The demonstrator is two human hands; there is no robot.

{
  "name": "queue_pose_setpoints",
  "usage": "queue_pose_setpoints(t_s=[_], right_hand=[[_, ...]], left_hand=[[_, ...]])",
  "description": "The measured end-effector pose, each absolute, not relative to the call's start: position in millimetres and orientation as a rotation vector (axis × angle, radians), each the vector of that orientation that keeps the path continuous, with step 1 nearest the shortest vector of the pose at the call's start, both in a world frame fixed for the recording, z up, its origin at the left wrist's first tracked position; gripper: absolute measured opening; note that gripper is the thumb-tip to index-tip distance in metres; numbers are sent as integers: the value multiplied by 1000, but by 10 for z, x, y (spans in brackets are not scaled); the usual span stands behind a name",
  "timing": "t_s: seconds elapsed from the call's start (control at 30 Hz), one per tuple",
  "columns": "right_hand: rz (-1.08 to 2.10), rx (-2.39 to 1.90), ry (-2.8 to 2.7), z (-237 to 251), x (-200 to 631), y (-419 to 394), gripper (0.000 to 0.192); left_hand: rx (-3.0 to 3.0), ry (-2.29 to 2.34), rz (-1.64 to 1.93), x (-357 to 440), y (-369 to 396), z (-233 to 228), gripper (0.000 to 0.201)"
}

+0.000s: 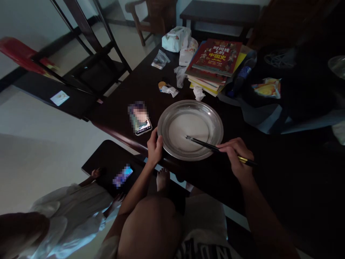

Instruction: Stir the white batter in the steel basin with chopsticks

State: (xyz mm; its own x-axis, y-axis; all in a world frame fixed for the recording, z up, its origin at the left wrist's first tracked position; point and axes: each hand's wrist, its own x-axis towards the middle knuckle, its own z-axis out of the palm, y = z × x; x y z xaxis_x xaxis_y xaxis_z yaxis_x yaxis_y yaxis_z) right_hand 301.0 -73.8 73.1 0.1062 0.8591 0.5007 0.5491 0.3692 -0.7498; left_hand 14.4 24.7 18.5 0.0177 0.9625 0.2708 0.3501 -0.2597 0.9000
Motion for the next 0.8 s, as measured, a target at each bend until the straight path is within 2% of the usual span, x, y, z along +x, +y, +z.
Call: queue_pose_setpoints(t_s=[0.2,0.37,0.53,0.67,0.8], right_hand=[[362,-1299,-1640,730,2980,-738,19],[388,-1292,-1543,740,2996,-743,26],[360,-1295,-1628,749,3000,-738,21],[378,-1332,-1531,737,3014,-751,29],[407,-1320,-1632,740,3004,-748,21]], left_hand=[[1686,1361,1234,138,243,181,66],[1691,1353,1235,136,248,181,65],[1684,1375,1231,138,246,182,68],[1692,1363,1235,140,245,178,68],[1688,1367,1235,141,246,174,67]])
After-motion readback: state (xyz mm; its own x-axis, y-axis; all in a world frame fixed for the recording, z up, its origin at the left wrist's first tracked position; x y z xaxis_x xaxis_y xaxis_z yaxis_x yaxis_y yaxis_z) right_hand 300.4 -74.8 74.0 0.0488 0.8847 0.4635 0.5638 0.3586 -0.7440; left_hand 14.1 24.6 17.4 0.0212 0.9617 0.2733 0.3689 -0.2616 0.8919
